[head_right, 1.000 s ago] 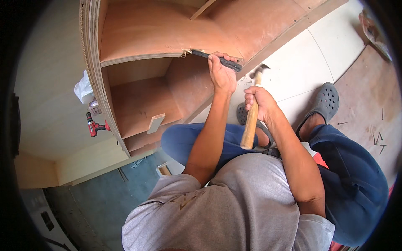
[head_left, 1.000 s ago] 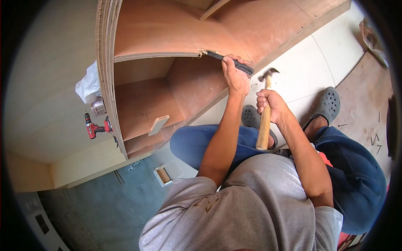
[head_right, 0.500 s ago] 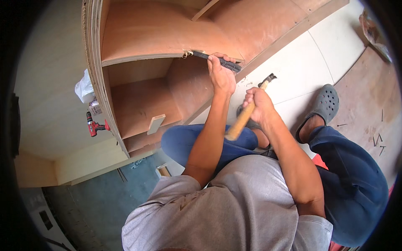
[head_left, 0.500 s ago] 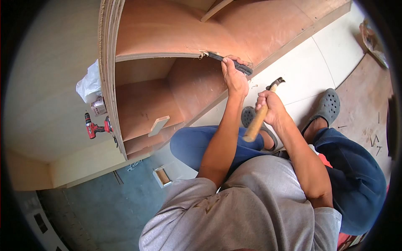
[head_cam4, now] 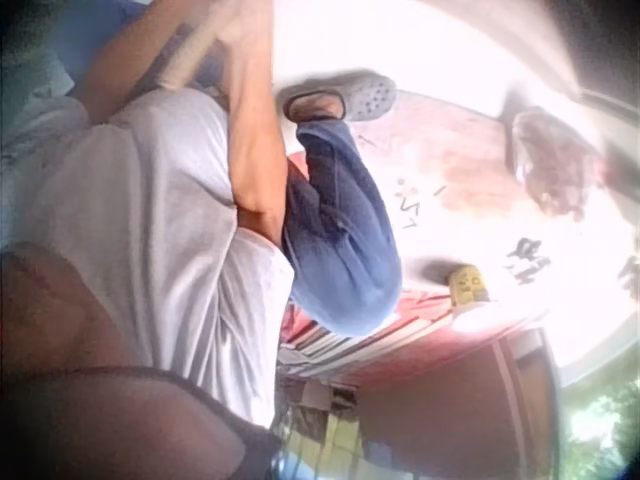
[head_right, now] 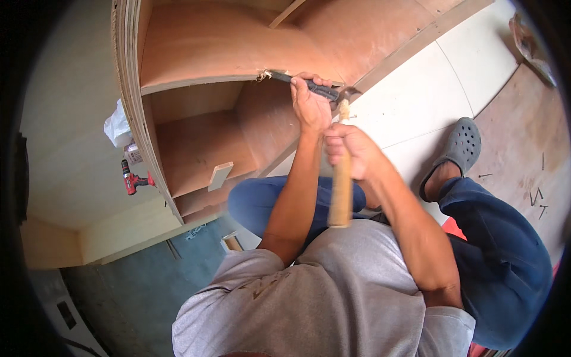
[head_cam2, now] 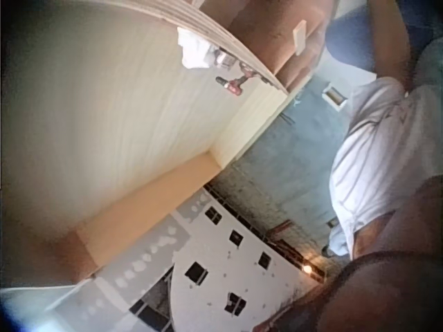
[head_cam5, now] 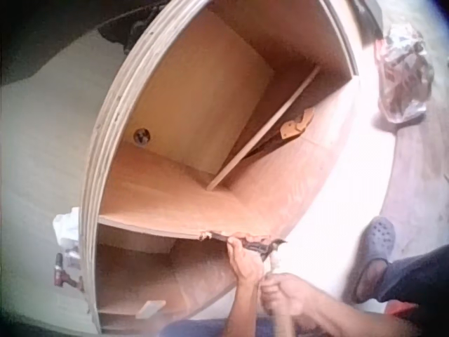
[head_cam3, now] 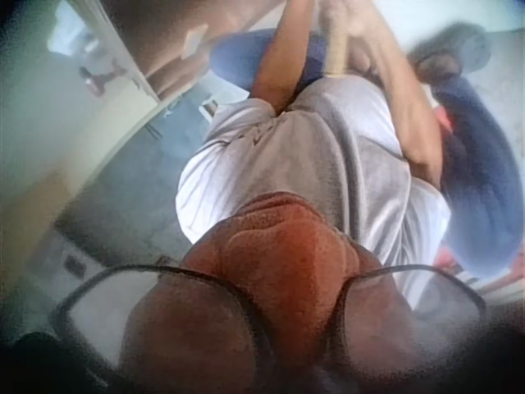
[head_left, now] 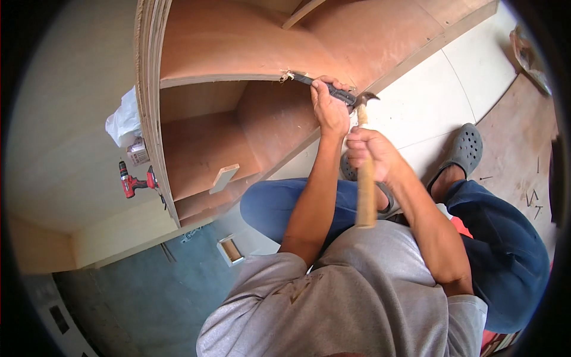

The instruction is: The person chisels a notch into the edge of a wooden cabinet shelf using a chisel and a hammer.

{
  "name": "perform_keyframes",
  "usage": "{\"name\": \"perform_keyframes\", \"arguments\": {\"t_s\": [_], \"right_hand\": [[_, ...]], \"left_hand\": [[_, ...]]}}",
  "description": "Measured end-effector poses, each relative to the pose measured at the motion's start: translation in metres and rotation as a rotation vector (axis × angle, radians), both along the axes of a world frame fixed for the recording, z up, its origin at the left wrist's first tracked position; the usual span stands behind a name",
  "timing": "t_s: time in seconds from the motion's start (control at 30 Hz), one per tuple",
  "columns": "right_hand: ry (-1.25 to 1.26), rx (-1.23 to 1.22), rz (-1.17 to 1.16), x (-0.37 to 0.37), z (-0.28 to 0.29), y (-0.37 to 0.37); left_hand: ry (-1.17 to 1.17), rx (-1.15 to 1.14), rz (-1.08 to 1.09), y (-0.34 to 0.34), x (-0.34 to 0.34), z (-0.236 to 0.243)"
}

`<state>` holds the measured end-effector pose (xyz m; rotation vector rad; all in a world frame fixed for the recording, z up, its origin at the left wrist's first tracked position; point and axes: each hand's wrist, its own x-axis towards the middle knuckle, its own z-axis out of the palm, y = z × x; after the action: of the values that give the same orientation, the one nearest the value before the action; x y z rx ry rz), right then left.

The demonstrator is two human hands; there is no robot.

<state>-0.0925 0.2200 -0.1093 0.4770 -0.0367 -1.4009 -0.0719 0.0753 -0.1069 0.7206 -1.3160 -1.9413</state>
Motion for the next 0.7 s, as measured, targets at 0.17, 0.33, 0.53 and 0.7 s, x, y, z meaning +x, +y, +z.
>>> {"name": "perform_keyframes", "arguments": {"t_s": [0.17, 0.33, 0.53, 0.7], "right_hand": [[0.274, 0.107, 0.072, 0.000, -0.018, -0.009], [0.118, 0.357, -0.025, 0.003, -0.049, -0.006], [0.008, 0.504, -0.132, 0.005, -0.051, -0.008], [0.115, 0.044, 0.092, -0.004, -0.003, -0.007]], "left_hand": [[-0.026, -0.013, 0.051, -0.007, -0.003, -0.004], [-0.104, 0.106, 0.203, 0.005, -0.011, -0.001], [0.102, 0.257, 0.111, -0.003, -0.014, -0.013], [0.071, 0.138, 0.015, -0.012, -0.004, -0.018]]}}
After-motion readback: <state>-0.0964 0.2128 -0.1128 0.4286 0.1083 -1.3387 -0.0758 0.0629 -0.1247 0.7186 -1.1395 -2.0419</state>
